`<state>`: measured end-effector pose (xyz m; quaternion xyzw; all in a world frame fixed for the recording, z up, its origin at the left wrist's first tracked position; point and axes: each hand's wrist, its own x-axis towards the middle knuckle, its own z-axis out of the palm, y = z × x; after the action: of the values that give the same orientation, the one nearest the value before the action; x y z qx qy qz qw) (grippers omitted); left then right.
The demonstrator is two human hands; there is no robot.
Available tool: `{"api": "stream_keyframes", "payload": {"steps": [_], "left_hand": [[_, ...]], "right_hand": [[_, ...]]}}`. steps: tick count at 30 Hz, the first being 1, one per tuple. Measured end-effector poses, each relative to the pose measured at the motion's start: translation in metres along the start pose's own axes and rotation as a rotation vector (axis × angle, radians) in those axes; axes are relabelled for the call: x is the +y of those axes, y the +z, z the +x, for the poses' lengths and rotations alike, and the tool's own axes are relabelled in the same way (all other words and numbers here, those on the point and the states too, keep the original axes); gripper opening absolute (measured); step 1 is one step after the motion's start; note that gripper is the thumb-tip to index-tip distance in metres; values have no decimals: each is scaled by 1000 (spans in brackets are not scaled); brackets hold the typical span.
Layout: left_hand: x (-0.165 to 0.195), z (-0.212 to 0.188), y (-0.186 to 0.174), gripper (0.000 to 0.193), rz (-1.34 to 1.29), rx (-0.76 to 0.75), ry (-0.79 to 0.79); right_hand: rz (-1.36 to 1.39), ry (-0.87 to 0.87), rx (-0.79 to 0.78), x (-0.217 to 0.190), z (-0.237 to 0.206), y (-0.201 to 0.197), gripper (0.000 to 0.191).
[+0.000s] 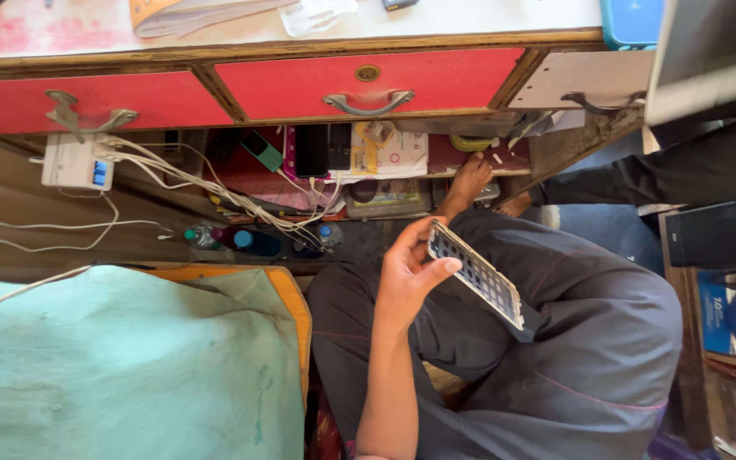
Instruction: The person sits on the floor repairing a smartphone. They disassemble the phone, remove the mid-frame and battery, handle small internal components, use a soldering iron on a small part, work on the frame with tweezers, reassemble the phone, and press the screen and buttons to test the reassembled device.
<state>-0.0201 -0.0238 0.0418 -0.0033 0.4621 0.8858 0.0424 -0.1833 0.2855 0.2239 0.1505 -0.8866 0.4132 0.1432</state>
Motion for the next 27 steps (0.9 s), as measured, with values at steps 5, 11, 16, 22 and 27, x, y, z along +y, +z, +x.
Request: {"api": "stream_keyframes", "payload": {"steps": [5, 11, 16, 22, 27], "left_hand": [[-8, 3, -8, 67, -36, -9, 4], [-13, 2, -11, 69, -26, -20, -29], [-15, 1, -12, 68, 7, -66, -27], [-20, -3, -18, 67, 20, -106, -70], [-25, -5, -20, 67, 49, -130, -103]], "right_hand": [[1237, 533, -114, -13, -120, 25, 43], [1943, 650, -249, -32, -164, 68, 70], [1838, 679, -292, -30, -172, 80, 77], [1503, 849, -344, -14, -186, 88, 75], [921, 747, -202, -11, -204, 102, 44]]}}
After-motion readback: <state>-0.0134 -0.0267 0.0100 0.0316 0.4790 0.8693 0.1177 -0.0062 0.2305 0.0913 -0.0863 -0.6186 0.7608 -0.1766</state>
